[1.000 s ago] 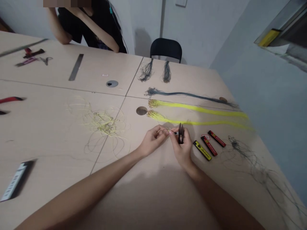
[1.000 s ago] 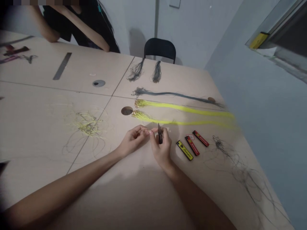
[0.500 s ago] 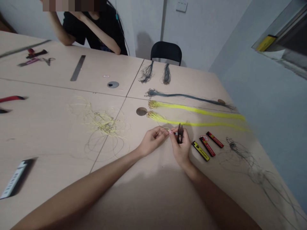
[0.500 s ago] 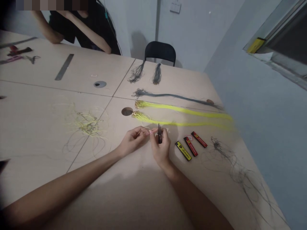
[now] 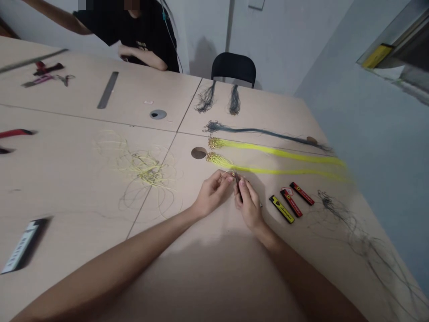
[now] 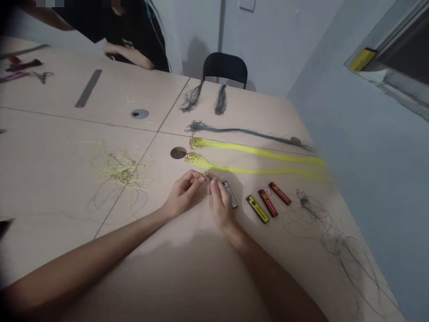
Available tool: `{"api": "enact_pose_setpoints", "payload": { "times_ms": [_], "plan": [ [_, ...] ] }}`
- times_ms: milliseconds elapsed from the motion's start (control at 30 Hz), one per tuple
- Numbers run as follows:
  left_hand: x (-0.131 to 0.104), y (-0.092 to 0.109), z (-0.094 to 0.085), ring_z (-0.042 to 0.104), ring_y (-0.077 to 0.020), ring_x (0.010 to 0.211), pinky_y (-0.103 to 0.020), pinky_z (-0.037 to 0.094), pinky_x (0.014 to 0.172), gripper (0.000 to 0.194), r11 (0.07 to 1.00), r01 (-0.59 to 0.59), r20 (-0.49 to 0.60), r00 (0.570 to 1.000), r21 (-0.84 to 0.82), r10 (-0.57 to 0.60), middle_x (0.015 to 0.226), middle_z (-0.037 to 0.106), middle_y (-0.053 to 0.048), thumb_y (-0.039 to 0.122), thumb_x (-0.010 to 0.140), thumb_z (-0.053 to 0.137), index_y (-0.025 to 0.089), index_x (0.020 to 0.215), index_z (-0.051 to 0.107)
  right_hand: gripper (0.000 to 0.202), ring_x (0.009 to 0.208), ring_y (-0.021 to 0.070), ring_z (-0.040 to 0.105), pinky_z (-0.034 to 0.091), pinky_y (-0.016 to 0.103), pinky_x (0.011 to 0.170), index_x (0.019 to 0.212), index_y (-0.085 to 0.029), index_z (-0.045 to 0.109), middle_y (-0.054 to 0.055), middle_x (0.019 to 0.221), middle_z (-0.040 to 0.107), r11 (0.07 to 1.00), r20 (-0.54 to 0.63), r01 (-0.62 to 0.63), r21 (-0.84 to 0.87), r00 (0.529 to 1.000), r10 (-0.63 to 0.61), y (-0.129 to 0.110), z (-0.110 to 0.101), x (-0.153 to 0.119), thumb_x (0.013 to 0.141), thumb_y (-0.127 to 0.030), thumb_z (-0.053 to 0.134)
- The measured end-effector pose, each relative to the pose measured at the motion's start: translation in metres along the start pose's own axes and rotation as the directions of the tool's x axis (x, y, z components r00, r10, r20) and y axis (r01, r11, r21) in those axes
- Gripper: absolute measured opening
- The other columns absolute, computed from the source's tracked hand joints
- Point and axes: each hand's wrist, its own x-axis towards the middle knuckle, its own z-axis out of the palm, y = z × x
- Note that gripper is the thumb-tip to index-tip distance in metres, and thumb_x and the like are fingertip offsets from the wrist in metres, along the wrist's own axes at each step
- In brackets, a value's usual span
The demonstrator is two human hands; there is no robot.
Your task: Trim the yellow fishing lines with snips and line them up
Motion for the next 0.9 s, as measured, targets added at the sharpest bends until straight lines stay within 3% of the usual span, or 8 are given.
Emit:
{"api": "enact_pose_setpoints", "payload": {
  "times_ms": [100,167,333,633,900],
  "plan": [
    [0.0,-0.005,0.0,0.053,-0.0143,0.06,-0.028,0.043,0.057,0.037,1.0,0.01,0.004,1.0,-0.021,-0.01,0.067,0.059,0.0,0.056,0.087,0.06,0.021,0.08,0.055,0.049,0.035,0.0048,0.017,0.017,0.022,0.032,0.084,-0.022,0.055,-0.008,0.056,0.038,0.94,0.108,-0.246,0.237,0.968,0.226,-0.005,0.003,0.001,0.08,-0.071,0.056],
    [0.0,-0.009,-0.001,0.053,-0.0141,0.059,-0.028,0.044,0.056,0.037,1.0,0.022,-0.002,1.0,-0.016,-0.022,0.066,0.058,0.0,0.056,0.087,0.06,0.021,0.081,0.055,0.05,0.034,0.0042,0.015,0.017,0.022,0.032,0.076,-0.022,0.05,-0.009,0.052,0.037,0.912,0.162,-0.302,0.279,0.951,0.265,-0.008,0.003,0.002,0.077,-0.072,0.058],
    [0.0,-0.014,-0.002,0.049,-0.0119,0.059,-0.027,0.041,0.058,0.039,0.998,0.054,0.014,0.998,-0.019,-0.054,0.064,0.054,0.002,0.058,0.088,0.058,0.02,0.081,0.053,0.05,0.032,0.0042,0.014,0.017,0.021,0.032,0.069,-0.023,0.046,-0.01,0.046,0.032,0.897,0.201,-0.327,0.297,0.94,0.276,-0.009,-0.001,0.003,0.078,-0.071,0.056],
    [0.0,-0.014,-0.003,0.051,-0.0129,0.06,-0.027,0.039,0.059,0.036,0.999,0.039,0.076,0.996,0.005,-0.04,0.067,0.059,0.0,0.055,0.092,0.054,0.02,0.083,0.052,0.05,0.031,0.0027,0.015,0.016,0.019,0.032,0.067,-0.021,0.047,-0.011,0.047,0.032,0.875,0.204,-0.319,0.365,0.944,0.26,-0.008,0.001,0.004,0.079,-0.068,0.062],
    [0.002,-0.009,-0.003,0.045,-0.0117,0.063,-0.026,0.037,0.063,0.034,0.995,0.032,0.075,0.996,0.091,-0.039,0.068,0.055,0.001,0.051,0.093,0.053,0.018,0.081,0.053,0.049,0.032,0.0009,0.015,0.013,0.019,0.032,0.068,-0.02,0.048,-0.01,0.051,0.038,0.863,0.173,-0.296,0.409,0.954,0.245,-0.008,-0.001,0.004,0.077,-0.065,0.066]
  ]
}}
